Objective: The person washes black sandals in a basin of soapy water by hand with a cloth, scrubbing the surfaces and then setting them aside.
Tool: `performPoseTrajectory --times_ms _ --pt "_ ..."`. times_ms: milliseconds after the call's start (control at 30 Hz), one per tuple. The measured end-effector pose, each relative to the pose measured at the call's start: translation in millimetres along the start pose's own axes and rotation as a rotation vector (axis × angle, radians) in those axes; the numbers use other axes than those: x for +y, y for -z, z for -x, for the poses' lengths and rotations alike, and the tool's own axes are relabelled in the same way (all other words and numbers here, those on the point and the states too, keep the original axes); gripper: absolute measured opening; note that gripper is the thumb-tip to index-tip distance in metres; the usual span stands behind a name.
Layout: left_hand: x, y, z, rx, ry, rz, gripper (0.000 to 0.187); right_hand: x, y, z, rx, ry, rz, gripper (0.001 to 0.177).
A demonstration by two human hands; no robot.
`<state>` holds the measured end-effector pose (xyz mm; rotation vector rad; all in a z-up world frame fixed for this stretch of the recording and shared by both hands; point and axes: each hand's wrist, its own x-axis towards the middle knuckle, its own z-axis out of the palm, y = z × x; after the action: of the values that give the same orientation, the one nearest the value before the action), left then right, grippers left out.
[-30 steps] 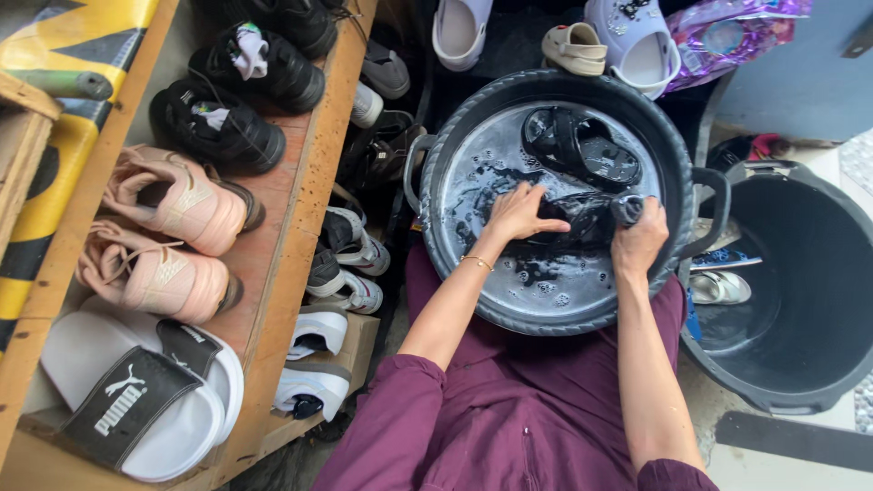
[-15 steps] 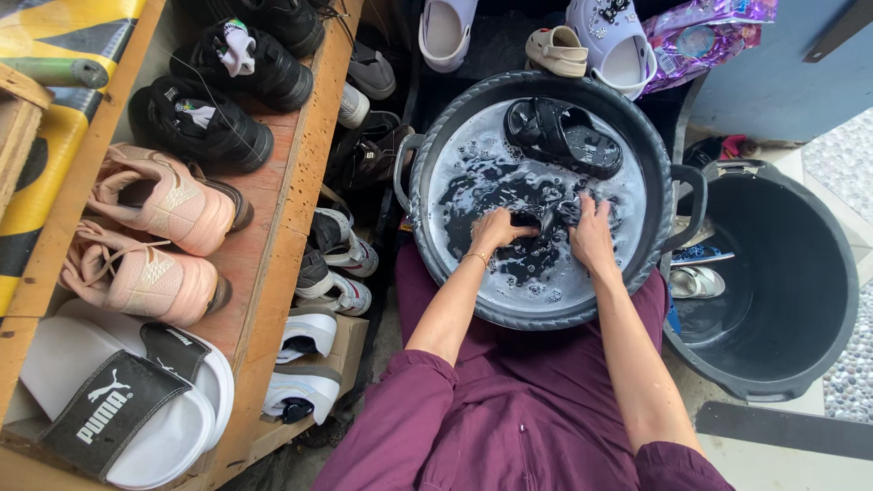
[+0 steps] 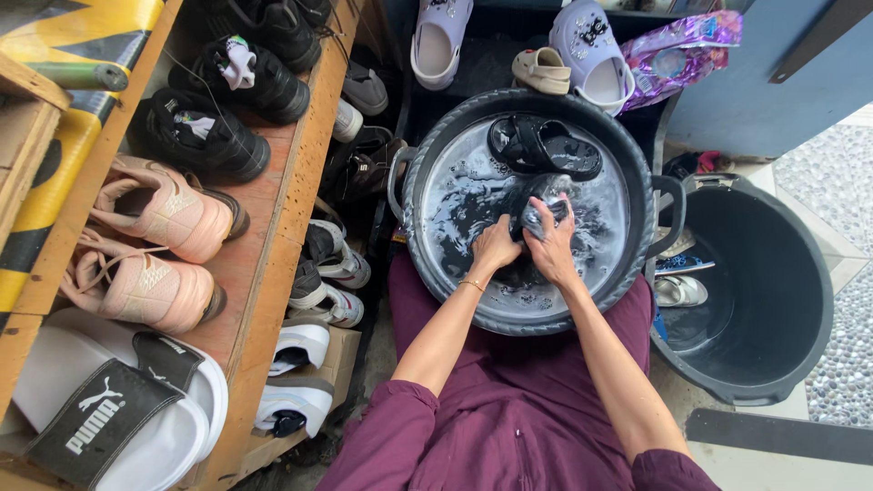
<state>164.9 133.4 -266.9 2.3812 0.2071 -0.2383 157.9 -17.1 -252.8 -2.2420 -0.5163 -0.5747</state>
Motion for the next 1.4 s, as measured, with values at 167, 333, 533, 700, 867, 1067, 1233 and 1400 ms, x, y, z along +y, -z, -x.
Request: performPoseTrajectory --times_ms 167,333,533,700,867,1067,1233,1400 --pt "11 28 31 0.056 -0.014 0.096 0.061 -5 -5 -21 -0.139 -0.415 -0.054 0.034" --pt "0 27 45 0.034 -0.024 0.119 0.062 46 -15 -31 -0.102 -0.525 -0.32 0.022" --pt "-36 -3 36 0.081 -0.064 0.148 0.068 96 -29 -30 0.27 -0.641 -0.165 0.018" --pt "-46 -9 48 0.185 -0.045 0.185 0.069 51 5 -44 0.533 -0.74 -0.308 0.03" --pt "-11 18 69 0.11 0.058 0.315 0.073 -65 20 -32 0.099 -0.008 -0.066 0.024" --pt "-15 30 97 0.242 -0.105 0.224 0.074 -14 -22 -35 -0.128 -0.099 -0.107 0.021" --pt "-24 17 89 0.214 0.032 0.304 0.069 5 -36 -25 -0.225 -0.2 -0.164 0.022" --pt "-41 3 74 0.227 0.092 0.352 0.034 -69 -21 11 -0.422 0.068 -0.099 0.021"
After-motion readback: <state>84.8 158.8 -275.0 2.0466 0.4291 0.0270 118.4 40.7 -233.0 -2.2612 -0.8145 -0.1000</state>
